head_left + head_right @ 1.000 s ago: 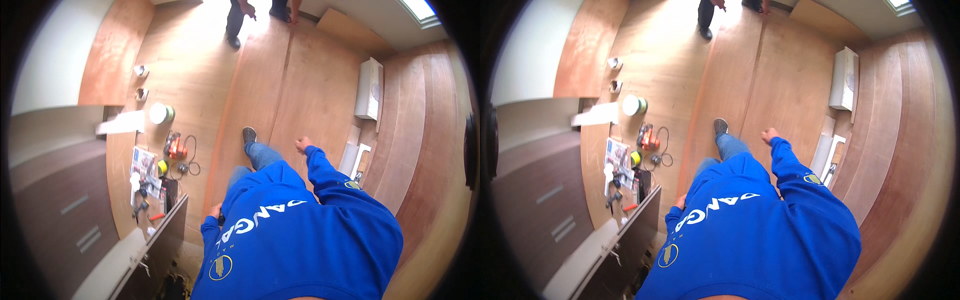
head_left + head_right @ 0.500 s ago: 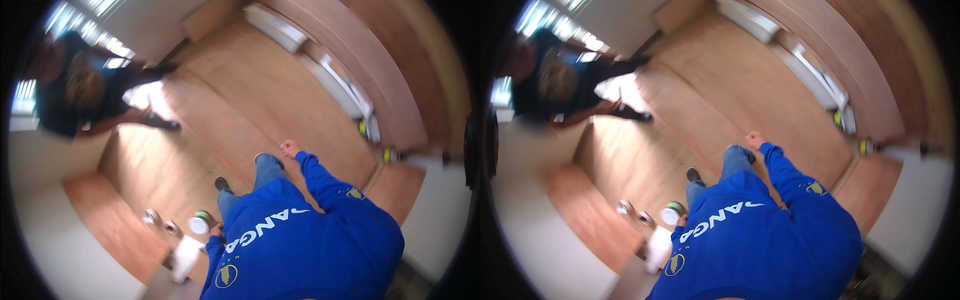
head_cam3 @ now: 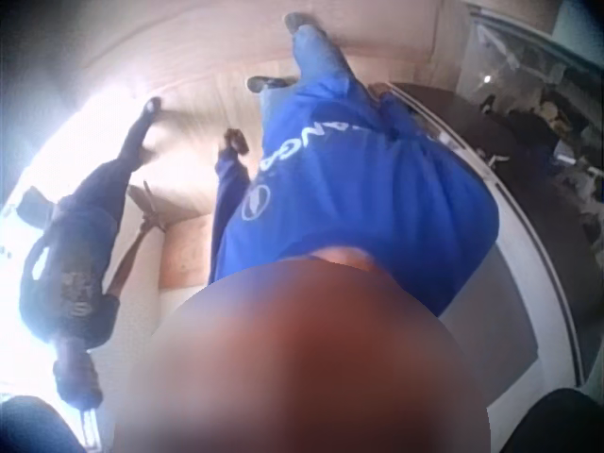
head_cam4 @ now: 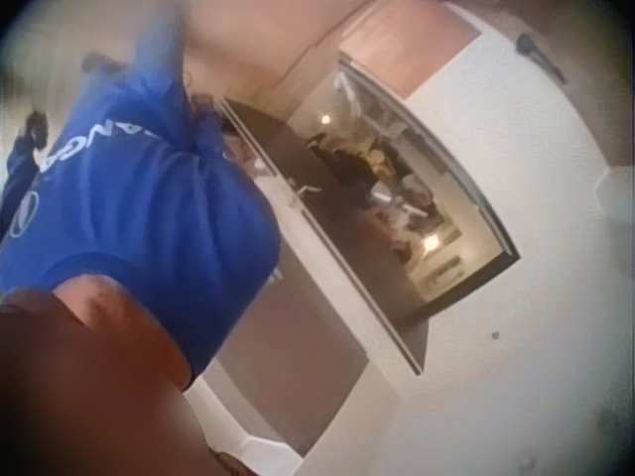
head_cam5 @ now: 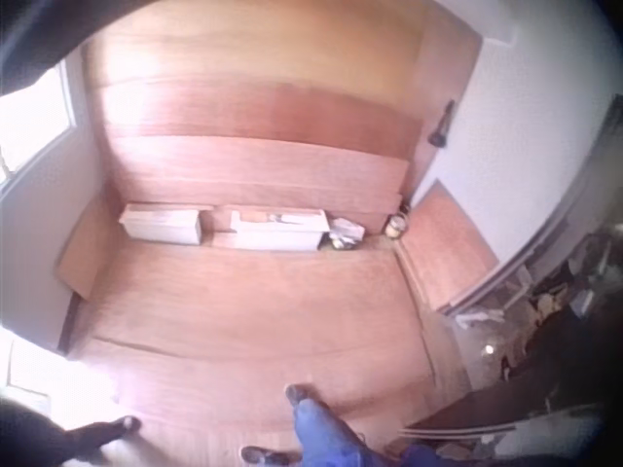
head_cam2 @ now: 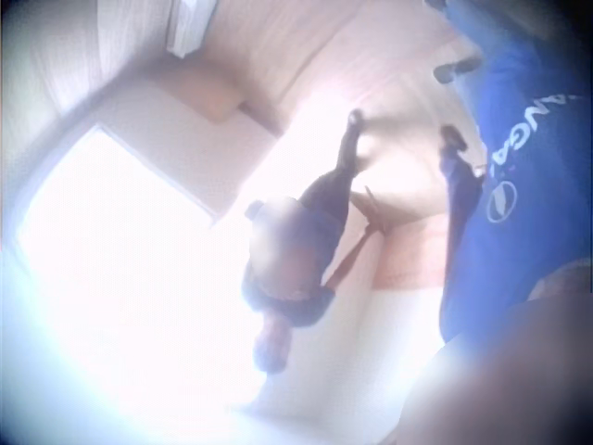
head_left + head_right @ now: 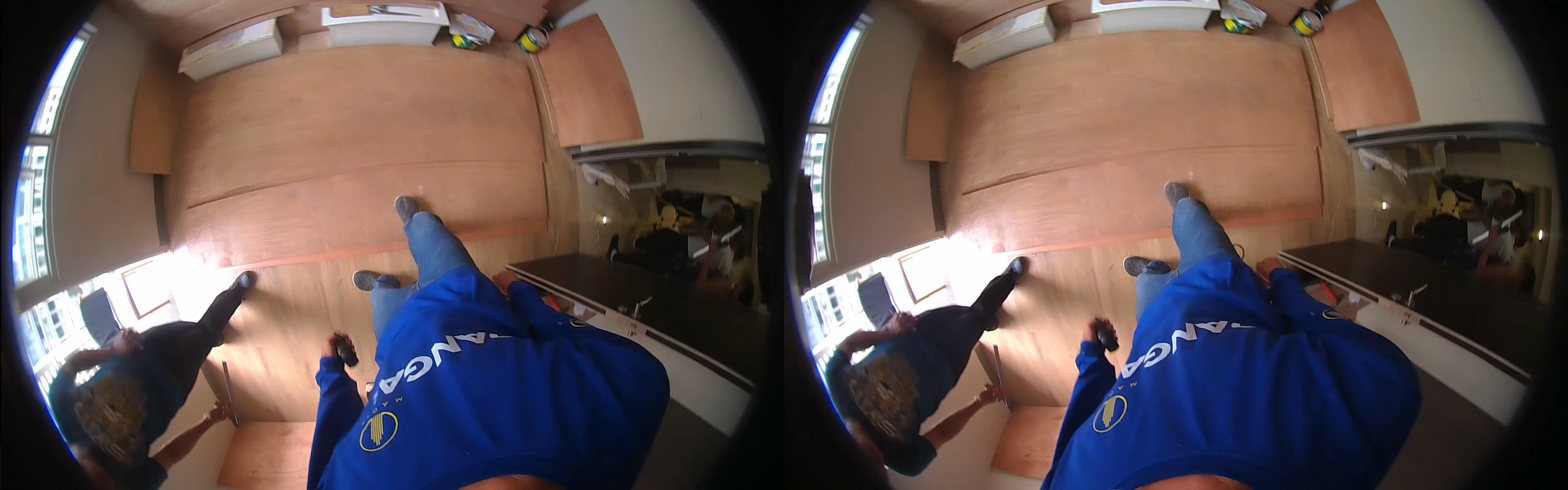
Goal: The person positions and aligns large wooden floor panels, then uses a tape measure and pencil to mark cut lines on the panels. Another person is present in the room but not directly involved in the camera wearer's actions.
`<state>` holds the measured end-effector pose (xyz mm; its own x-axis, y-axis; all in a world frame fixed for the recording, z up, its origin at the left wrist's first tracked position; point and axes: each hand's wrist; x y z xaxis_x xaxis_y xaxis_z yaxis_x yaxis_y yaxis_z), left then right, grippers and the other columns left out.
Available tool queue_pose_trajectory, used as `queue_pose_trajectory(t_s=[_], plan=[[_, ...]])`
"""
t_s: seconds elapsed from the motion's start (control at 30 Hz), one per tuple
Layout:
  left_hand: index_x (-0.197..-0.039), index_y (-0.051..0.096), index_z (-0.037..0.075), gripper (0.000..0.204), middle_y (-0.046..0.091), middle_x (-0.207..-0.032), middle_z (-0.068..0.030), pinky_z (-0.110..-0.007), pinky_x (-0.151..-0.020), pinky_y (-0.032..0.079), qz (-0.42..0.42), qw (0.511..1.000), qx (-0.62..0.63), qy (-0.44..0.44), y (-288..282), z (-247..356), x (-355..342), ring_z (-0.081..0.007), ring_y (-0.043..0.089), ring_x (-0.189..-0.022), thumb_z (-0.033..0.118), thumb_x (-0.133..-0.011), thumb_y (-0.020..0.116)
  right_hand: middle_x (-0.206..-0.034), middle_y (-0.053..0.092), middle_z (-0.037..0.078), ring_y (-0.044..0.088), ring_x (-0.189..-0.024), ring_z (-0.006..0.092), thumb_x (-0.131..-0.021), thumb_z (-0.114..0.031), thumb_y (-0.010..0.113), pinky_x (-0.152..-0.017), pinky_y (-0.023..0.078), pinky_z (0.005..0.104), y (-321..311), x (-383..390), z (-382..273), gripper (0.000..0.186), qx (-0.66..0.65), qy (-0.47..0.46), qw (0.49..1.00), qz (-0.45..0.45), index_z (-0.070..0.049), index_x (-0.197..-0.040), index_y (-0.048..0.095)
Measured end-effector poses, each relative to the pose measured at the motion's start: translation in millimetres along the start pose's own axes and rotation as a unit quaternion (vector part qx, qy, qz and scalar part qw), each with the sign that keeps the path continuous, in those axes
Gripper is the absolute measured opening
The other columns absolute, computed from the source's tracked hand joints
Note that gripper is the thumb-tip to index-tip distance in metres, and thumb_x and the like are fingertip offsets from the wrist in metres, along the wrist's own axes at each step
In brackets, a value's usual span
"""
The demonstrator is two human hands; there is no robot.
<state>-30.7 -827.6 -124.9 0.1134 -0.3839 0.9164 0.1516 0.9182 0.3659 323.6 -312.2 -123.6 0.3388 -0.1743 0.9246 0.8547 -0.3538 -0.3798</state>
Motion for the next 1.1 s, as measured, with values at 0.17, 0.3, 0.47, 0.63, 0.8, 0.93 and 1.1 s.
queue_pose_trajectory(t_s=[0.17, 0.3, 0.47, 0.63, 0.8, 0.93, 1.1], plan=[[-0.084, 0.06, 0.001, 0.022, 0.061, -0.072, -0.0127, -0.04, -0.057, 0.055, -0.016, 0.966, -0.256, 0.024, 100, 111, -61, -0.0268, 0.062, -0.06, 0.023, -0.083, 0.056, -0.087, 0.072, 0.013, 0.07, -0.072, 0.0229, -0.091, -0.026, 0.053, -0.065, 0.054, 0.037, -24, -27, -7, 0.029, -0.689, 0.21, 0.674, 0.161, -0.003, -0.092, 0.071], [-0.099, 0.066, -0.006, 0.026, 0.064, -0.075, -0.0134, -0.039, -0.061, 0.057, -0.018, 0.92, -0.391, 0.017, 197, 182, -93, -0.0258, 0.066, -0.063, 0.014, -0.084, 0.059, -0.077, 0.067, 0.004, 0.067, -0.068, 0.0187, -0.097, -0.033, 0.055, -0.055, 0.051, 0.0326, -94, -38, 28, 0.03, -0.828, 0.156, 0.513, 0.165, -0.005, -0.095, 0.065], [-0.104, 0.069, -0.004, 0.026, 0.067, -0.08, -0.0146, -0.037, -0.062, 0.058, 0.033, 0.941, -0.336, 0.027, 287, 222, -107, -0.0253, 0.067, -0.064, 0.007, -0.082, 0.06, -0.072, 0.061, 0.003, 0.057, -0.058, 0.0129, -0.099, -0.036, 0.056, -0.049, 0.044, 0.0264, -169, -83, 91, 0.031, -0.857, 0.143, 0.475, 0.142, -0.006, -0.092, 0.062], [-0.097, 0.073, -0.003, 0.024, 0.071, -0.085, -0.014, -0.034, -0.068, 0.058, 0.129, 0.867, -0.466, 0.119, 313, 261, -158, -0.0234, 0.069, -0.069, 0.007, -0.079, 0.06, -0.09, 0.068, 0.009, 0.066, -0.075, 0.0191, -0.098, -0.04, 0.056, -0.064, 0.053, 0.0324, -240, -147, 162, 0.036, -0.851, 0.135, 0.503, 0.066, -0.006, -0.103, 0.065], [-0.09, 0.075, 0.002, 0.023, 0.073, -0.084, -0.0149, -0.034, -0.073, 0.055, 0.216, 0.752, -0.586, 0.21, 312, 282, -251, -0.0249, 0.07, -0.078, 0.017, -0.079, 0.061, -0.133, 0.056, 0.024, 0.055, -0.123, 0.0354, -0.096, -0.059, 0.046, -0.103, 0.044, 0.049, -303, -232, 204, 0.073, -0.836, 0.095, 0.538, 0.044, 0.003, -0.134, 0.05], [-0.089, 0.076, 0.006, 0.024, 0.072, -0.085, -0.0182, -0.04, -0.077, 0.053, 0.285, 0.711, -0.623, 0.158, 297, 289, -351, -0.0331, 0.069, -0.083, 0.024, -0.079, 0.063, -0.141, 0.047, 0.027, 0.05, -0.129, 0.0366, -0.094, -0.064, 0.044, -0.107, 0.041, 0.0489, -311, -341, 207, 0.084, -0.891, 0.057, 0.449, 0.033, 0.007, -0.14, 0.04], [-0.087, 0.075, 0.007, 0.022, 0.071, -0.088, -0.0206, -0.044, -0.08, 0.053, 0.282, 0.65, -0.684, 0.176, 255, 278, -491, -0.0375, 0.068, -0.087, 0.022, -0.081, 0.06, -0.142, 0.043, 0.031, 0.048, -0.129, 0.0399, -0.093, -0.062, 0.046, -0.106, 0.041, 0.0514, -272, -482, 191, 0.091, -0.949, 0.04, 0.314, 0.009, 0.012, -0.143, 0.03]])
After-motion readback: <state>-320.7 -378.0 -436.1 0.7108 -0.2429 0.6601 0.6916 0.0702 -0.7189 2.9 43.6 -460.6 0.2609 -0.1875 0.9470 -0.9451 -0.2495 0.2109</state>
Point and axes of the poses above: each hand's wrist, its own x-axis away from the middle knuckle, its own y-axis out of the palm, z = x × y
